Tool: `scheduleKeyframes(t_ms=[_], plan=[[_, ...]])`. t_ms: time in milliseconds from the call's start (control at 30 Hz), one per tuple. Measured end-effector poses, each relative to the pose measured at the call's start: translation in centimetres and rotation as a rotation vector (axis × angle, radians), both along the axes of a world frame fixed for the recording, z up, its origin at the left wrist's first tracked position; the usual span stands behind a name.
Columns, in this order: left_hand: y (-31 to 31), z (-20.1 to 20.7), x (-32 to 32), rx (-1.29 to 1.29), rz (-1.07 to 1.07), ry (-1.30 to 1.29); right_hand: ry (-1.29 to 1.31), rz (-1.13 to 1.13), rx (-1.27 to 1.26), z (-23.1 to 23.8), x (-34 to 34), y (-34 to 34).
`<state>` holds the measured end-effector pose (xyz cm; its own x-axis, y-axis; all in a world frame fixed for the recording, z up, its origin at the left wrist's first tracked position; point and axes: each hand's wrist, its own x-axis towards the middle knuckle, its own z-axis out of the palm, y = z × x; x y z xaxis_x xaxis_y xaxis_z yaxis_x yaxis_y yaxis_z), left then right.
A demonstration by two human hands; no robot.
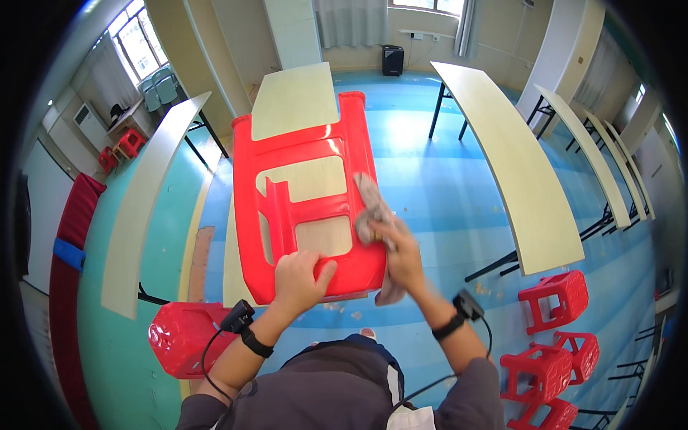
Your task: The recorder is washing a cloth in a bucket and using it to wipe down red plastic stools in a dining hall or classroom.
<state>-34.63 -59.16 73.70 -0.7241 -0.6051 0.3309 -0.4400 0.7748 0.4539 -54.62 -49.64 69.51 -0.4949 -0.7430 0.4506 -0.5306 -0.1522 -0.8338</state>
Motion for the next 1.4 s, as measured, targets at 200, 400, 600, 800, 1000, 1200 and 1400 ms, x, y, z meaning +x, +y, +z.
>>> scheduleKeyframes(t_ms=[200,400,600,800,1000,1200,1400], plan=[[-1.5,-0.8,0.8,0.024,0.089,0.259,0.232,0.083,-0.018,5.2,-1.9,-8.0],[-5.5,-2.5,8.2,0.43,0.285,0.47,0.661,0.311,-0.077,9.0,9.0,-3.8],[-5.7,-6.4,11.2,0.679,0.268,0.801,0.53,0.4,-0.189,6.8,11.3,-1.9],[-5.8,-9.7,12.1,0.636,0.354,0.855,0.509,0.016,-0.134,0.9,3.6,-3.6],[-5.5,-9.7,10.8,0.607,0.287,0.857,-0.449,-0.093,-0.251,-11.1,-5.3,-5.1],[-4.1,-9.4,16.1,0.543,0.333,0.885,-0.86,0.03,-0.143,-7.4,3.8,-3.6],[-2.0,-7.5,20.3,0.609,0.428,1.036,-0.844,0.233,-0.197,-5.0,6.0,-4.2]])
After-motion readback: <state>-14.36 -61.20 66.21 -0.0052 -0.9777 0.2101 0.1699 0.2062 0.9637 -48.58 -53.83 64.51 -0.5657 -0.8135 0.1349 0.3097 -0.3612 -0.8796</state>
